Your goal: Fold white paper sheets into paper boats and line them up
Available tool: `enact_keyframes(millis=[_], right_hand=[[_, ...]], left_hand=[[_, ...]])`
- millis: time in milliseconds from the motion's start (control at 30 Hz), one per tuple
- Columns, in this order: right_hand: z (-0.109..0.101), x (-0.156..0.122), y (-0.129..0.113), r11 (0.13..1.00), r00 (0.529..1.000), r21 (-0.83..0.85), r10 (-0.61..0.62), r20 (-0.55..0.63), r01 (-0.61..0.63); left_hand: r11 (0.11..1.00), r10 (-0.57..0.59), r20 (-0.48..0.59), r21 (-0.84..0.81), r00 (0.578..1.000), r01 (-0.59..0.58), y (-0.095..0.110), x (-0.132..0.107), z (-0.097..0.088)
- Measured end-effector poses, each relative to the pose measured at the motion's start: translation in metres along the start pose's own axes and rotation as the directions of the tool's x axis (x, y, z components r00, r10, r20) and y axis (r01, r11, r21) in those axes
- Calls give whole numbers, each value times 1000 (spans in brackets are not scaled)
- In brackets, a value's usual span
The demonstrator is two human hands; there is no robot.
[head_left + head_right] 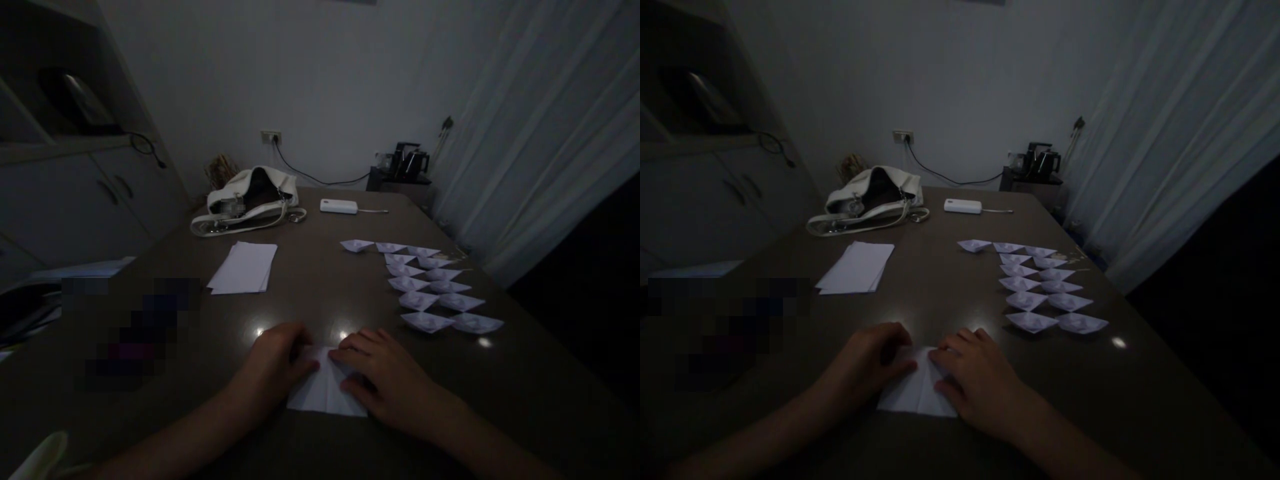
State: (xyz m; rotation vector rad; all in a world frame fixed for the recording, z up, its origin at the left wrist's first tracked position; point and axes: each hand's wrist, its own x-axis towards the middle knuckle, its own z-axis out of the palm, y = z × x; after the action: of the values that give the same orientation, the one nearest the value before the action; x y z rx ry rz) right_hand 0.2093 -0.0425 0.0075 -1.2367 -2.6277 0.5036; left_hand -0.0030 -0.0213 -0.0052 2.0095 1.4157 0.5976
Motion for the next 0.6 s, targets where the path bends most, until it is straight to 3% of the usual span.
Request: enact_keyframes(millis=[133,300,400,600], right_hand=[[3,-1,-1,1000,1000,3,15,-16,-15],[4,-2,2,999,1000,38,25,-16,-24],[4,-2,3,999,1000,43,21,-9,-20],[2,-2,3,999,1000,28,15,14,-16]], left_hand=[[977,180,33,106,983,-183,-1,-7,7],[902,401,211,77,892,-424,-6,-12,8],[877,451,248,53,857,-477,-8,-13,5],[874,452,290,45,844,-483,-7,-14,0]])
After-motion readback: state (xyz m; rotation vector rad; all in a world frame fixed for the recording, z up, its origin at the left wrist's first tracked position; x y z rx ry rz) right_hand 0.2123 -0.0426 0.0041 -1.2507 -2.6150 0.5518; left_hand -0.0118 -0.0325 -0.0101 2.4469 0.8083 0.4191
